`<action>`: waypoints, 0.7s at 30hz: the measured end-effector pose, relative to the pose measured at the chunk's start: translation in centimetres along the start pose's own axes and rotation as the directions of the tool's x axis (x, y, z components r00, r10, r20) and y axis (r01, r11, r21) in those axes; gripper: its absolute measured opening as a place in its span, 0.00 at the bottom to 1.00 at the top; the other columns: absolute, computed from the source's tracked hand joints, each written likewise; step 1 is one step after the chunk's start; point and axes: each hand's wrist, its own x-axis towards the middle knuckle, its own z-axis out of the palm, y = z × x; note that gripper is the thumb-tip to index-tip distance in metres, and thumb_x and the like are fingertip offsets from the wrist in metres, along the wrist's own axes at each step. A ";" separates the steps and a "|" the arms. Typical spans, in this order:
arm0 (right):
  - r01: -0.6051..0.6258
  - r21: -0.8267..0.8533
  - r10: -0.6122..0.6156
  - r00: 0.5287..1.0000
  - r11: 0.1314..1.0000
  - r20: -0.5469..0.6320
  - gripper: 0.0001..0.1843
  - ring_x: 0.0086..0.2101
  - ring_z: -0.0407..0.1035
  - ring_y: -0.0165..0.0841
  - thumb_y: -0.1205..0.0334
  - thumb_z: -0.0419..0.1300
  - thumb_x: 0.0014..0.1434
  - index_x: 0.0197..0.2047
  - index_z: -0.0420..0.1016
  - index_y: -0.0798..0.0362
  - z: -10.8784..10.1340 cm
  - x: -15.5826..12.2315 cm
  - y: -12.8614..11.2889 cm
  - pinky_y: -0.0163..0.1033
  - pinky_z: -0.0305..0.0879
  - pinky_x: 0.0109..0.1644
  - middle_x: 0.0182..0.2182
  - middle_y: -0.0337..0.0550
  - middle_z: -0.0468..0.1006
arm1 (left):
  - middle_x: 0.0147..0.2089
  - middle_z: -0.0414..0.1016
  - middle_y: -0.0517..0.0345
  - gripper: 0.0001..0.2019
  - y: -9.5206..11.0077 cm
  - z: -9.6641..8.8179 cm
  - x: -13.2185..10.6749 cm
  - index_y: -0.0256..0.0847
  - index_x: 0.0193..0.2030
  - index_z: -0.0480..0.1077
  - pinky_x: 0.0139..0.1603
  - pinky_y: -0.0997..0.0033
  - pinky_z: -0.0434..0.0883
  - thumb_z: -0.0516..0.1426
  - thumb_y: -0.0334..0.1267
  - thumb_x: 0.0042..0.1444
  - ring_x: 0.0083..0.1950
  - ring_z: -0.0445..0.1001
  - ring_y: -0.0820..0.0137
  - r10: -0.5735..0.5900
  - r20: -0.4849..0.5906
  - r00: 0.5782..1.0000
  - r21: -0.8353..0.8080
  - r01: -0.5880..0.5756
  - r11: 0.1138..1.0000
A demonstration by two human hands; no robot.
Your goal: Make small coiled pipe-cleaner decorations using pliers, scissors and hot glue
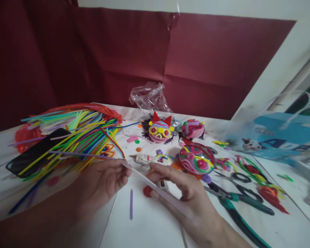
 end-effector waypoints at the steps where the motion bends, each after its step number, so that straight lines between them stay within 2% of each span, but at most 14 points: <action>1: -0.010 0.107 0.008 1.000 0.994 0.014 0.18 0.36 0.71 0.36 0.55 0.64 0.48 0.45 0.74 0.40 0.7 -0.3 -0.1 0.38 0.70 0.39 0.36 0.41 0.75 | 0.24 0.72 0.52 0.12 -0.3 0.4 -0.1 0.30 0.24 0.68 0.27 0.79 0.70 0.48 0.22 0.55 0.26 0.73 0.74 -0.012 0.023 1.000 0.000 0.012 1.000; 3: -0.071 0.295 0.085 0.996 0.953 -0.036 0.15 0.34 0.71 0.37 0.57 0.66 0.47 0.40 0.77 0.42 0.9 -0.4 0.1 0.38 0.70 0.38 0.35 0.43 0.76 | 0.27 0.72 0.50 0.11 -1.0 1.1 -0.2 0.30 0.27 0.69 0.30 0.77 0.71 0.48 0.24 0.55 0.28 0.73 0.72 -0.028 0.069 0.997 0.016 0.027 1.000; 5: -0.081 0.429 0.163 0.974 0.900 -0.158 0.13 0.34 0.71 0.36 0.54 0.68 0.44 0.34 0.78 0.47 -0.1 -0.2 0.4 0.36 0.70 0.38 0.31 0.45 0.76 | 0.28 0.72 0.50 0.11 -1.6 1.6 0.0 0.31 0.28 0.69 0.33 0.73 0.70 0.49 0.30 0.57 0.29 0.73 0.70 -0.024 0.091 0.996 0.129 0.012 0.992; 7: -0.049 0.496 0.218 0.932 0.867 -0.289 0.12 0.32 0.70 0.32 0.52 0.69 0.42 0.30 0.78 0.48 -1.7 0.2 0.7 0.32 0.68 0.39 0.28 0.43 0.75 | 0.28 0.70 0.52 0.10 -2.2 1.8 0.6 0.33 0.28 0.68 0.33 0.69 0.69 0.51 0.35 0.57 0.31 0.72 0.67 -0.006 0.064 0.998 0.292 -0.013 0.956; 9: -0.068 0.547 0.289 0.899 0.834 -0.328 0.13 0.32 0.69 0.30 0.51 0.68 0.42 0.28 0.76 0.49 -3.4 0.5 1.3 0.31 0.68 0.39 0.29 0.40 0.75 | 0.31 0.70 0.53 0.07 -2.6 1.8 1.3 0.34 0.28 0.67 0.33 0.69 0.67 0.55 0.35 0.53 0.34 0.70 0.66 0.045 -0.015 0.999 0.416 -0.035 0.908; 11: -0.170 0.612 0.394 0.883 0.773 -0.253 0.15 0.36 0.69 0.35 0.51 0.68 0.41 0.30 0.76 0.51 -4.4 0.4 2.1 0.37 0.68 0.41 0.32 0.43 0.75 | 0.34 0.70 0.55 0.04 -2.9 1.7 2.0 0.36 0.29 0.67 0.35 0.72 0.64 0.59 0.34 0.50 0.39 0.68 0.67 0.112 -0.098 0.989 0.476 -0.052 0.878; 14: -0.345 0.671 0.516 0.854 0.656 -0.065 0.18 0.44 0.66 0.43 0.51 0.67 0.42 0.33 0.76 0.54 -3.9 -0.1 3.7 0.45 0.64 0.47 0.37 0.50 0.74 | 0.35 0.70 0.57 0.06 -3.1 1.8 2.9 0.37 0.30 0.67 0.39 0.73 0.61 0.60 0.36 0.50 0.41 0.67 0.68 0.157 -0.181 0.971 0.539 -0.036 0.841; 17: -0.419 0.699 0.547 0.836 0.580 0.047 0.17 0.46 0.65 0.41 0.52 0.65 0.47 0.37 0.75 0.54 -1.8 -0.4 5.0 0.44 0.61 0.51 0.42 0.48 0.73 | 0.35 0.70 0.56 0.08 -3.1 2.0 3.8 0.36 0.34 0.67 0.41 0.68 0.63 0.58 0.39 0.52 0.39 0.68 0.68 0.094 -0.216 0.972 0.571 0.048 0.819; 21: -0.457 0.707 0.527 0.838 0.539 0.140 0.17 0.40 0.68 0.38 0.53 0.66 0.47 0.36 0.75 0.57 0.3 -0.5 5.6 0.41 0.62 0.49 0.38 0.49 0.74 | 0.39 0.69 0.55 0.11 -2.9 1.9 4.9 0.34 0.40 0.66 0.38 0.65 0.68 0.53 0.42 0.58 0.37 0.69 0.70 -0.005 -0.237 0.972 0.582 0.146 0.800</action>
